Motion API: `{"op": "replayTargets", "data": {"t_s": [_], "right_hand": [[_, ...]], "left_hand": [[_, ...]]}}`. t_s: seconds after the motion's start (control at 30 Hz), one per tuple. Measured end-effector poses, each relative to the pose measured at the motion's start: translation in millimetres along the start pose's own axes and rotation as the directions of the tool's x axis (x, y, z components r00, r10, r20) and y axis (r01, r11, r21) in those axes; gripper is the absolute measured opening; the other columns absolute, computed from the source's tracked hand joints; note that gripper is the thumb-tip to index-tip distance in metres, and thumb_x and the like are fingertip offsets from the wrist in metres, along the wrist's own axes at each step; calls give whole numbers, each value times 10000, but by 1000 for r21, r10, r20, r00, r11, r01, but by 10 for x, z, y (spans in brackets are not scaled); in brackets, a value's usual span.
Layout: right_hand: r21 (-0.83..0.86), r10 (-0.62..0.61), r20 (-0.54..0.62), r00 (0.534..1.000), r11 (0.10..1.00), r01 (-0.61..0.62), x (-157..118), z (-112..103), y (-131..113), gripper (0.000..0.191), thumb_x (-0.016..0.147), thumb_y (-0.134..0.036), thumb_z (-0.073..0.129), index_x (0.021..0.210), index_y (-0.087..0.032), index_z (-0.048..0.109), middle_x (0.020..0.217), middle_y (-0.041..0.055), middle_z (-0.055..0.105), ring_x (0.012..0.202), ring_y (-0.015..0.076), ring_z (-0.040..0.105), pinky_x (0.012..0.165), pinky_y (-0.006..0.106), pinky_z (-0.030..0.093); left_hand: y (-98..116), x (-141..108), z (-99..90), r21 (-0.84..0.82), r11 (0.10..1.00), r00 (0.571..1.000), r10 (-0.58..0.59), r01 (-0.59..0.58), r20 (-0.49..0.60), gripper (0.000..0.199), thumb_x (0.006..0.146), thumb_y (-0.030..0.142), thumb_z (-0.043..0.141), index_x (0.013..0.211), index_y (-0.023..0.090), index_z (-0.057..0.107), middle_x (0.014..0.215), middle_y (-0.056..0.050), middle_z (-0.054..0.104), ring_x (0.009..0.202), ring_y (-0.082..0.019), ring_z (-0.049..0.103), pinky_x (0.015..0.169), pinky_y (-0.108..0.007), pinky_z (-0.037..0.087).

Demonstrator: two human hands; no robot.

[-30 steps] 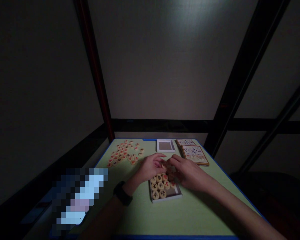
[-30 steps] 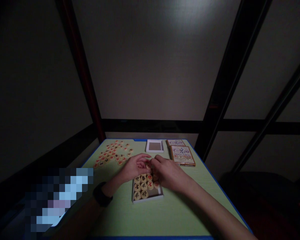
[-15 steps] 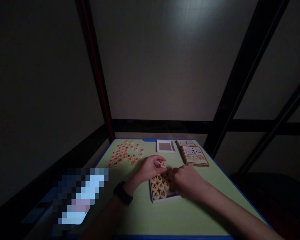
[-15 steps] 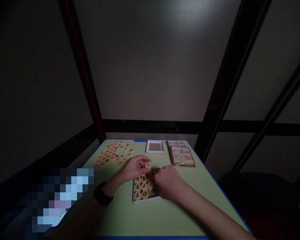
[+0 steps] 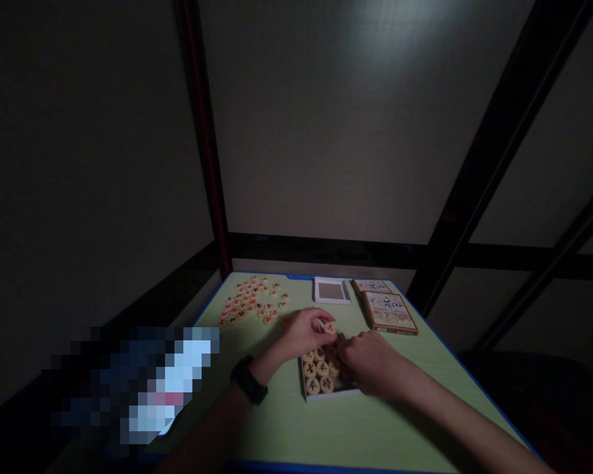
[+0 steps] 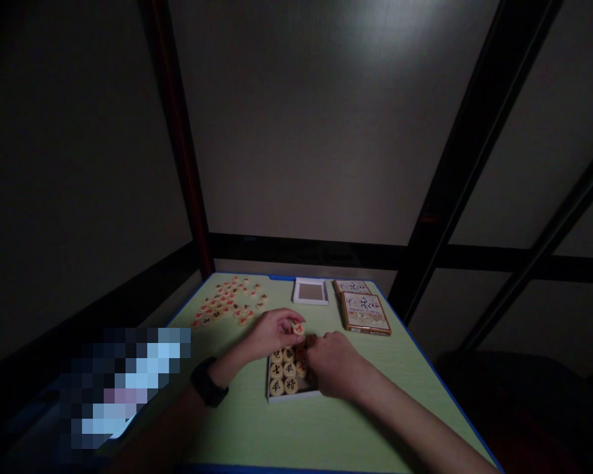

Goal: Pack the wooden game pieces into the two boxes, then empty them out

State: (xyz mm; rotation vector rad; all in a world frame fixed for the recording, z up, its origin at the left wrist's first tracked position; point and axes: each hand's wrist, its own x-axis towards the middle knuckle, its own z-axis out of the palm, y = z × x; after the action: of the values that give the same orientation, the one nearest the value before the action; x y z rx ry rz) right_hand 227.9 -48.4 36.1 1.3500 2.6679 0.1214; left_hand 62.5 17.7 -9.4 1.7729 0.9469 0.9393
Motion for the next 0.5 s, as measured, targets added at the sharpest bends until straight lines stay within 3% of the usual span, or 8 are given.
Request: {"op": "replayTargets", "data": {"t_s": [0.13,0.23,0.5], "right_hand": [[-78,-28,65,998,996,33,-54,-85,15,296,692,-136,615,979,-146,690,774,115,695,688,228,671,523,269,285],[-65,-38,46,998,997,41,-79,-121,9,258,681,-154,613,926,-162,694,758,93,680,658,211,646,512,278,225],[-124,20,26,999,992,-17,-34,-41,-16,200,701,-147,620,882,-125,703,754,112,677,621,182,612,524,292,197]], "left_hand": [[7,-4,11,18,1000,1000,11,-11,-5,302,627,128,741,928,139,714,702,9,643,621,-106,561,564,-196,434],[6,-8,20,34,999,1000,8,-8,-9,304,623,127,737,927,140,716,726,4,653,641,-111,569,578,-200,441],[-30,-2,22,26,1000,1000,11,-11,-1,311,630,119,729,940,137,713,704,11,634,646,-112,563,582,-203,431]]}}
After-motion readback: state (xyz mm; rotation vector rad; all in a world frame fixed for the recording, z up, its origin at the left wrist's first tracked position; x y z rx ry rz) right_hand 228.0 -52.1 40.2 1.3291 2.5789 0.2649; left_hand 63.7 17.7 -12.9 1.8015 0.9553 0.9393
